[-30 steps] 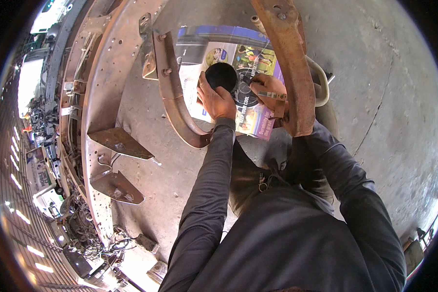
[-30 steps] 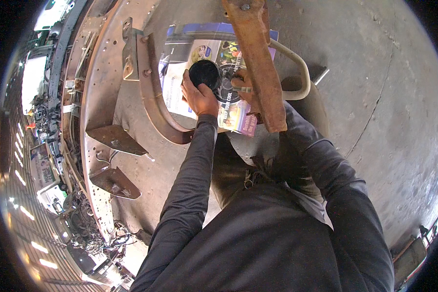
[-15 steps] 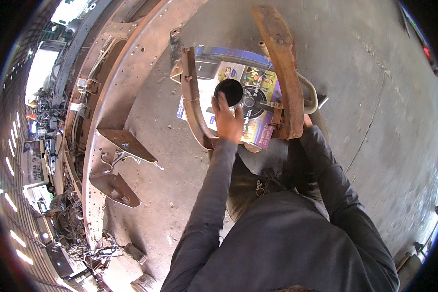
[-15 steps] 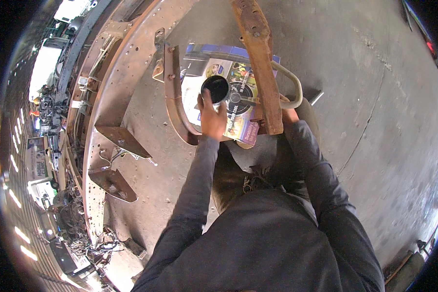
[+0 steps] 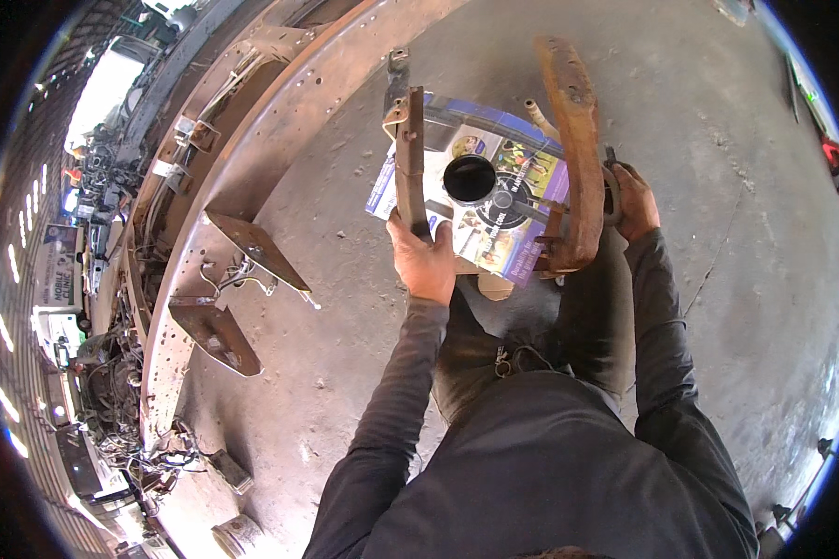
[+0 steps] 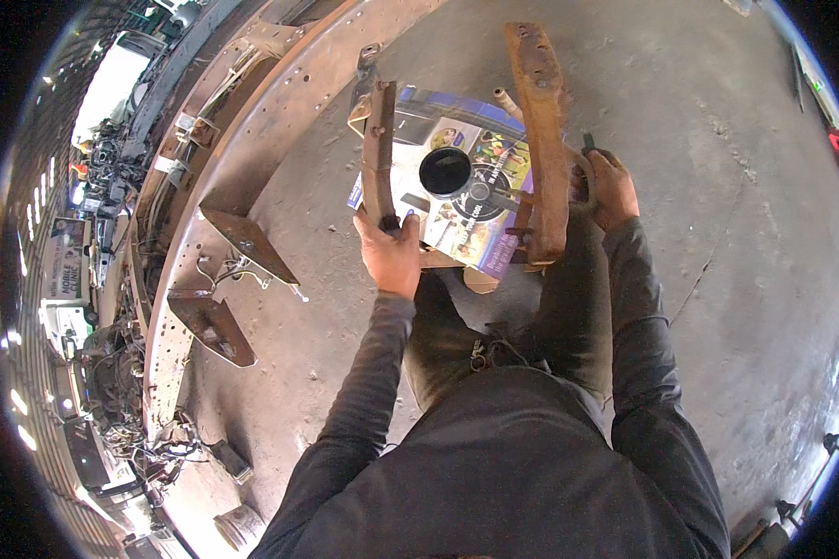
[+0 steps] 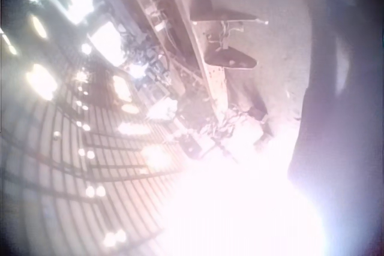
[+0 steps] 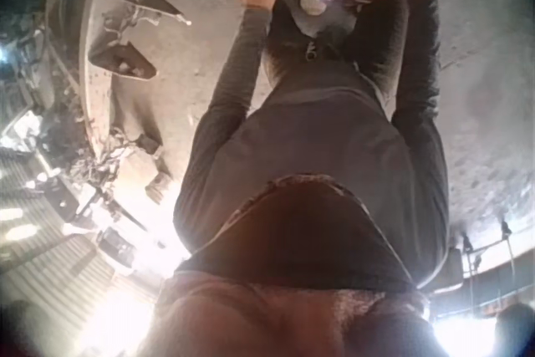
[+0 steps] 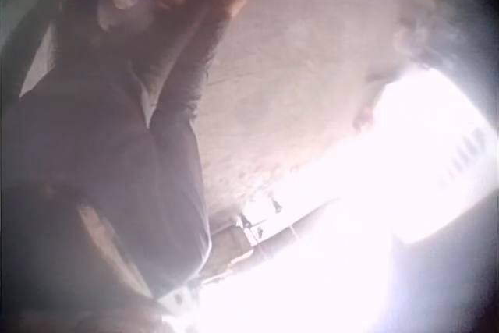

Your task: The person uses a utility knife to cut a circular hole in a piece of cardboard, then places the cardboard over a metal pipe and repeatedly taps the pipe with a hammer. The person handles cardboard, a utility knife, a metal pipe, and a hammer.

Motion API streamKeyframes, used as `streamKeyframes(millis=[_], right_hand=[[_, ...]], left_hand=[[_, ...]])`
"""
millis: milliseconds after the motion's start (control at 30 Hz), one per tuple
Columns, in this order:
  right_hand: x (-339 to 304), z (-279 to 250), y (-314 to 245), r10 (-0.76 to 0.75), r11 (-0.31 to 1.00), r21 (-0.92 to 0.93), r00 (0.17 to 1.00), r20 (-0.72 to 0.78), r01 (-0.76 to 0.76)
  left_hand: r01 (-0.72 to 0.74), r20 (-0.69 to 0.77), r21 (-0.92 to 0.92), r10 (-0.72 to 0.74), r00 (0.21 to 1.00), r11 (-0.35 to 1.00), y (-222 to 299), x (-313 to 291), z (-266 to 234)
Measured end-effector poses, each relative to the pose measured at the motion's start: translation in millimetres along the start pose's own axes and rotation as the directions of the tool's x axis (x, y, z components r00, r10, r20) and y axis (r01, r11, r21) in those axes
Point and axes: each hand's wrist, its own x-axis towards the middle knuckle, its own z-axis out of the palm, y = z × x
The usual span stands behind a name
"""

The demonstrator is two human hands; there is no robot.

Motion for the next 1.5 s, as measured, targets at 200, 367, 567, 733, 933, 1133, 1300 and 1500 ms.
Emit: streamKeyframes(millis=[200,367,567,733,933,1133,1300,1500], right_hand=[[-17,-10,5,-0.022,0.99,-0.136,0.999,0.05,0.028],[-38,-12,23,-0.123,0.985,-0.129,0.991,-0.044,0.116],[-102,15,82,-0.051,0.998,0.024,0.999,0.014,0.051],[-164,42,88,0.084,0.993,0.073,0.989,0.119,-0.093],[-125,-4,119,-0.183,0.953,-0.226,0.977,0.113,0.204],[-91,-13,79,-0.084,0.974,-0.208,0.995,0.048,0.092],[-49,3,87,-0.168,0.908,-0.35,0.966,0.196,0.229],[-22,13,110,-0.294,0.782,-0.457,0.898,0.328,0.423]], left_hand=[[-0.072,-0.069,0.129,0.081,0.994,0.989,-26,16,9],[-0.031,-0.081,0.108,0.04,0.996,0.994,-26,28,5],[-0.193,0.001,0.171,0.196,0.981,0.966,-69,88,-10],[-0.34,0.158,0.113,0.321,0.934,0.934,-87,140,-20],[-0.25,0.228,0.315,0.182,0.956,0.916,-74,131,-28],[-0.35,-0.124,0.331,0.408,0.904,0.876,2,92,-23],[-0.386,0.271,-0.04,0.382,0.884,0.922,-19,72,59],[-0.046,0.145,0.429,-0.019,0.989,0.902,-58,86,135]])
